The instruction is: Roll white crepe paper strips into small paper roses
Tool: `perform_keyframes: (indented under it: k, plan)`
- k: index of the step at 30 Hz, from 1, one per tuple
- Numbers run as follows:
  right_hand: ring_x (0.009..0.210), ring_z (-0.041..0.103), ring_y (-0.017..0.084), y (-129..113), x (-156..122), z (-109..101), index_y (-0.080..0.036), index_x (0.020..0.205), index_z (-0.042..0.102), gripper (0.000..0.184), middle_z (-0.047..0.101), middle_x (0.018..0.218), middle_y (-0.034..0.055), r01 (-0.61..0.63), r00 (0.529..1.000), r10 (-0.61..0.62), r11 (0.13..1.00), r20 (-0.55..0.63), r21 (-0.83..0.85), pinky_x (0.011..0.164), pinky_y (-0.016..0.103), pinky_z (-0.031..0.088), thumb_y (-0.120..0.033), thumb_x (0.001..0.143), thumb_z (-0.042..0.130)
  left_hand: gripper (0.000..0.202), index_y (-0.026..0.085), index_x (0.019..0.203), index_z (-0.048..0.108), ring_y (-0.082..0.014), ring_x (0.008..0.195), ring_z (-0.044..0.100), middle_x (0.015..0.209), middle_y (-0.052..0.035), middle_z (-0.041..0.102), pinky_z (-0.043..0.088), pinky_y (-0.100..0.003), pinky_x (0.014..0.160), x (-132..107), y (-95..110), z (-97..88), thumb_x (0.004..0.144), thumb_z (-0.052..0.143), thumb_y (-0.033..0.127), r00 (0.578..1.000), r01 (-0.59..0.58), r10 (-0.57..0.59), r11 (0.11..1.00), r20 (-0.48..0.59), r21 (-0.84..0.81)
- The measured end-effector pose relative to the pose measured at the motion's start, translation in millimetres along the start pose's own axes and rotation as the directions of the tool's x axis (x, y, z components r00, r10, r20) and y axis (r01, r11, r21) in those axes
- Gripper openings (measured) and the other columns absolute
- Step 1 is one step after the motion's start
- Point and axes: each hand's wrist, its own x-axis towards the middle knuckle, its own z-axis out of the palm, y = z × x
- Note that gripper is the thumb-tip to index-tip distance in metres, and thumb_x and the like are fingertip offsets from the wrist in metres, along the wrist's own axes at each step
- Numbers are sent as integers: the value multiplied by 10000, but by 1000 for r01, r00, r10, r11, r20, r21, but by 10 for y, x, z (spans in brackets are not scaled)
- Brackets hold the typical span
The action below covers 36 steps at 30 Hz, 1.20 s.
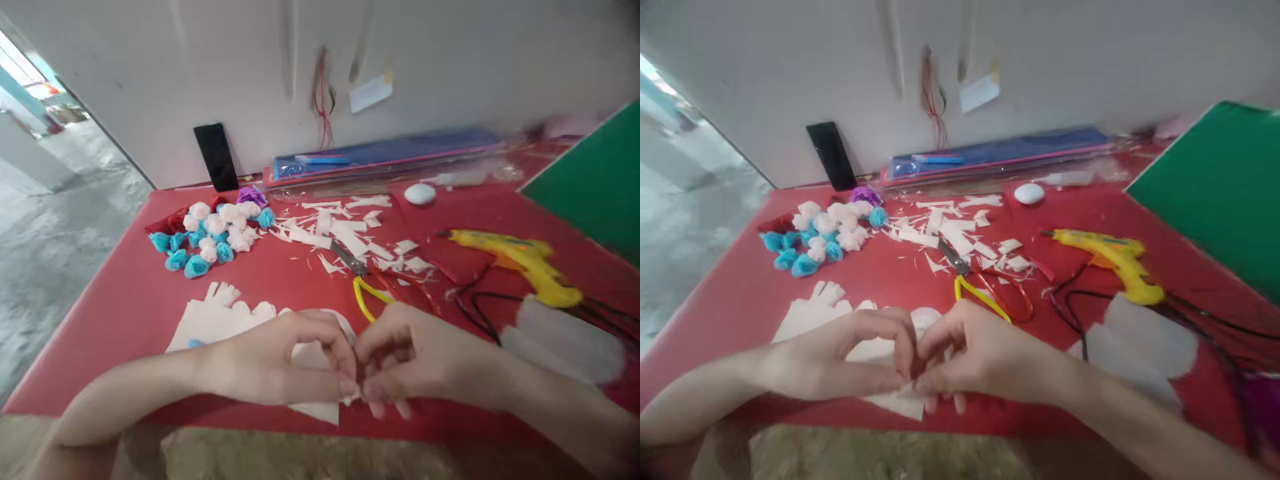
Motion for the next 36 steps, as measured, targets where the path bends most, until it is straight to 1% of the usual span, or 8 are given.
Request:
perform_keyframes:
  k: [7,13,19,21,24,27,33,36]
  plan:
    - [308,483,19,23,37,15,-127,633,675,59,625,485,-21,-19,998,11,992,60,128,349,113,402,-186,626,668,84,137,698,499,-83,735,474,765,14,493,372,-184,720,9,16,17,765,548,121,999,-39,41,995,-22,94]
    - [360,537,49,62,64,10,-125,627,666,87,625,480,-13,-31,999,22,985,49,172,335,115,411,-212,622,672,125,135,670,466,-95,729,468,742,8,507,353,-212,747,-3,64,60,782,520,129,998,-33,47,966,-47,255]
    - [351,544,48,91,85,-6,-121,633,670,66,636,484,-7,-35,997,16,970,82,241,345,114,433,-186,629,664,108,138,683,466,-96,720,463,741,8,508,348,-219,768,-11,58,61,781,512,137,991,-85,115,939,-72,335]
    - [352,553,52,103,89,-10,-121,649,673,57,644,486,-4,-41,994,13,960,104,277,350,113,446,-175,636,657,110,142,677,463,-96,718,468,730,12,505,349,-223,774,-3,56,63,759,536,136,988,-104,137,929,-69,355]
    - [340,558,53,123,94,-8,-123,676,672,51,654,490,-5,-52,991,10,946,132,319,355,114,462,-155,647,646,149,151,672,456,-108,747,470,729,18,492,347,-239,784,12,53,71,683,600,118,984,-112,158,902,-77,416]
    - [326,558,57,145,110,1,-116,664,663,40,652,479,-6,-59,991,13,934,130,351,337,107,452,-144,643,644,201,159,674,439,-114,745,452,733,22,476,350,-251,774,20,34,77,615,609,70,982,-116,174,867,-76,485]
    - [271,515,64,180,156,17,-99,681,671,71,620,436,-14,-39,984,-32,921,174,388,275,125,405,-138,648,623,213,166,647,424,-108,740,447,750,21,451,363,-245,771,12,-27,86,593,568,18,980,-133,190,850,-60,510]
    - [269,503,61,181,149,21,-93,666,674,74,605,419,-14,-14,985,-56,914,161,404,263,125,378,-143,645,623,210,158,609,397,-99,723,450,748,12,442,374,-235,757,15,-24,89,610,538,4,966,-187,248,855,-65,484]
